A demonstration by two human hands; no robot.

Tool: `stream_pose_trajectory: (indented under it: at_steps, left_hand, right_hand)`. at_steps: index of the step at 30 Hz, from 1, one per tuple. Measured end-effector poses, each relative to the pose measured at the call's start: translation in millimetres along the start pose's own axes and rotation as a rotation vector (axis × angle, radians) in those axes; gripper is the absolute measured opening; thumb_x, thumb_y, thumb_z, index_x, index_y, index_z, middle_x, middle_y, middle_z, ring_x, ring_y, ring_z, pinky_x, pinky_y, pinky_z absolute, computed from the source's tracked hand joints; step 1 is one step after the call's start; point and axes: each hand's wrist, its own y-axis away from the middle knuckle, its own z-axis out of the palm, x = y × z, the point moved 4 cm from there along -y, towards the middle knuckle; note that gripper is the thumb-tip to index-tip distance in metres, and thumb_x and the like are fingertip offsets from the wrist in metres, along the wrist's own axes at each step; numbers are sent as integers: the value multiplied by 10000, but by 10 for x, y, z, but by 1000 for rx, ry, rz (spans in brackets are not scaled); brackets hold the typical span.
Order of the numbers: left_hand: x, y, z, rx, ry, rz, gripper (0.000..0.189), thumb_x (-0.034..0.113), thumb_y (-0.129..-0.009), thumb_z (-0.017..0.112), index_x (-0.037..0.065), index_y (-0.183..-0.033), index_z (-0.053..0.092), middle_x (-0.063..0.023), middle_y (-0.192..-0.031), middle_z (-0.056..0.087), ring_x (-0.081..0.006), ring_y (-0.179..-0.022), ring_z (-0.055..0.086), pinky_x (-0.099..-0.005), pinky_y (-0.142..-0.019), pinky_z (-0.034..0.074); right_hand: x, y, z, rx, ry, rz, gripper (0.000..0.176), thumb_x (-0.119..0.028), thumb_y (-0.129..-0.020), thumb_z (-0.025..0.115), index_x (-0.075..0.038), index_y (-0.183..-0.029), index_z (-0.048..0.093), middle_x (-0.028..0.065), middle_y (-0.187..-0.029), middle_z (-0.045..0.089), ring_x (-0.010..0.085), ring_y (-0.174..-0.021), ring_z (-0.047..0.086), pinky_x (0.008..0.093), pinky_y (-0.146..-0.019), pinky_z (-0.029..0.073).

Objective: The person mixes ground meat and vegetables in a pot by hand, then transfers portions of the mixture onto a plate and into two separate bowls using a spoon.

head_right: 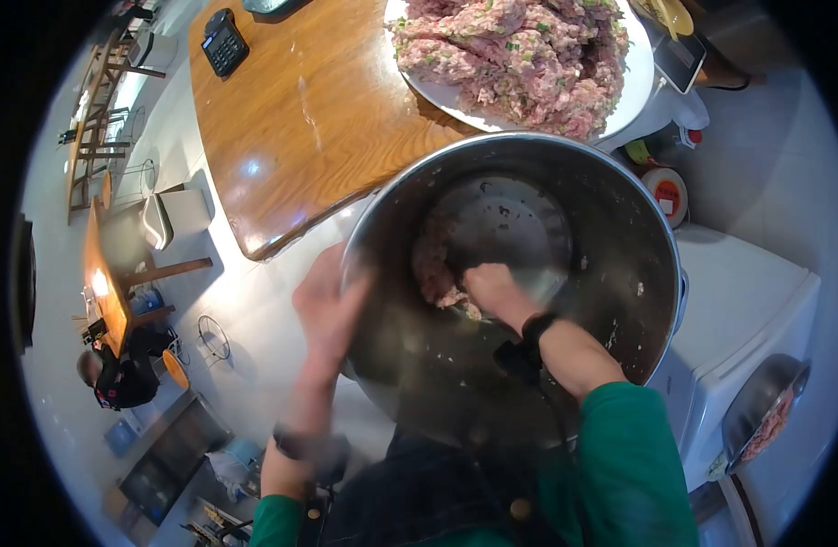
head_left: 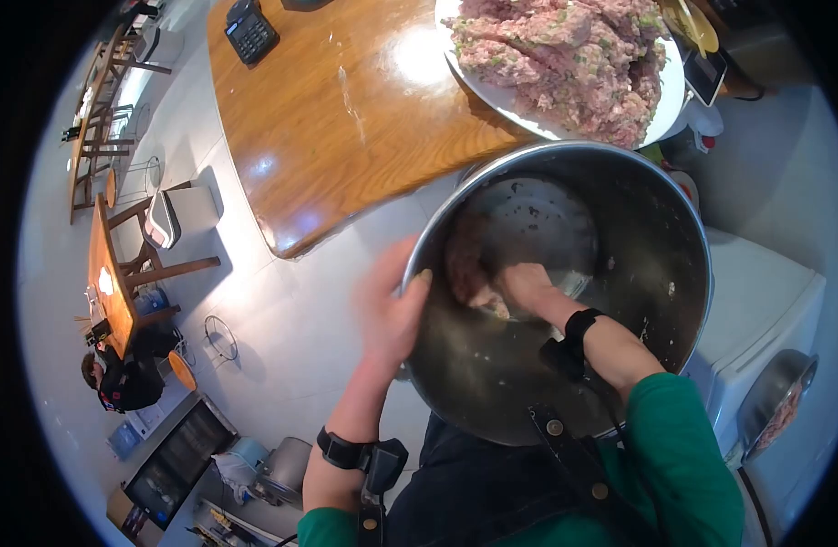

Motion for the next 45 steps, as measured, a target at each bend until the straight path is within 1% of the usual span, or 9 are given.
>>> stream_pose_trajectory:
  at_steps: [2, 5, 7, 11, 13, 21, 26, 28, 45]
  left_hand:
    - [-12, -7, 3, -24, 29, -26, 284, 41, -758, 540, 0, -1036, 586, -131, -1023, 599, -239, -977, 559, -318, -872, 401]
    - [31, -3, -13, -56, 38, -24, 289, 44, -759, 538, -1, -1041, 581, -131, -1032, 596, -241, -993, 551, -318, -881, 396]
    - [71, -15, -21, 16, -74, 75, 302, 152, -750, 613, 1, -1011, 599, -115, -951, 627, -130, -863, 571, -255, -786, 437]
    - [100, 3, -82, 26, -24, 151, 294, 176, -758, 603, 19, -1006, 612, -123, -947, 626, -113, -857, 568, -252, -766, 438]
    - [53, 25, -60, -117, 98, -130, 265, 66, -786, 527, -3, -1037, 576, -107, -1028, 589, -210, -986, 535, -320, -869, 395]
    - [-187, 77, -5, -9, 257, 25, 255, 79, -780, 547, -7, -1016, 593, -106, -969, 612, -201, -933, 559, -317, -846, 411]
    - [-9, 27, 81, -59, 199, 98, 271, 109, -789, 532, -7, -1027, 592, -125, -1006, 605, -211, -953, 554, -316, -846, 409]
    - [64, -1, 69, -15, 64, 185, 312, 157, -741, 586, -16, -998, 625, -110, -865, 647, -143, -801, 580, -290, -734, 449]
    - [-200, -144, 124, -8, 101, 251, 328, 157, -736, 564, 23, -1028, 626, -90, -810, 642, -113, -731, 563, -273, -709, 451]
  right_hand:
    - [-92, 40, -30, 192, -71, -46, 159, -189, -762, 539, -60, -718, 621, 145, -638, 601, 316, -642, 598, 411, -600, 476]
    - [-141, 199, -255, 175, -127, -76, 196, -235, -791, 537, -67, -801, 638, 149, -652, 603, 318, -633, 594, 418, -595, 475]
    - [-128, 358, -473, 179, -101, -120, 208, -256, -792, 540, -86, -853, 643, 147, -660, 604, 316, -629, 593, 418, -590, 476]
    - [-246, 691, -941, 162, -69, -257, 250, -294, -797, 548, -137, -964, 650, 136, -682, 608, 305, -624, 594, 415, -583, 480]
    - [-307, 879, -1152, 98, -218, -264, 288, -299, -810, 551, -142, -1041, 622, 128, -731, 625, 314, -657, 600, 410, -608, 484]
    - [-515, 1718, -1586, 72, -566, 71, 334, -321, -820, 562, -152, -1105, 600, 74, -586, 597, 172, -554, 604, 302, -602, 480]
    - [-554, 2042, -1585, 242, -693, 127, 310, -275, -834, 551, -118, -1095, 602, 42, -573, 593, 98, -513, 580, 259, -532, 467]
    - [-569, 2112, -1518, 276, -853, 131, 316, -242, -839, 558, -74, -1106, 588, 19, -562, 582, 53, -493, 543, 213, -474, 439]
    - [-708, 2427, -1541, 474, -1077, 253, 362, -190, -848, 567, -44, -1177, 531, 0, -564, 548, 29, -468, 474, 196, -441, 412]
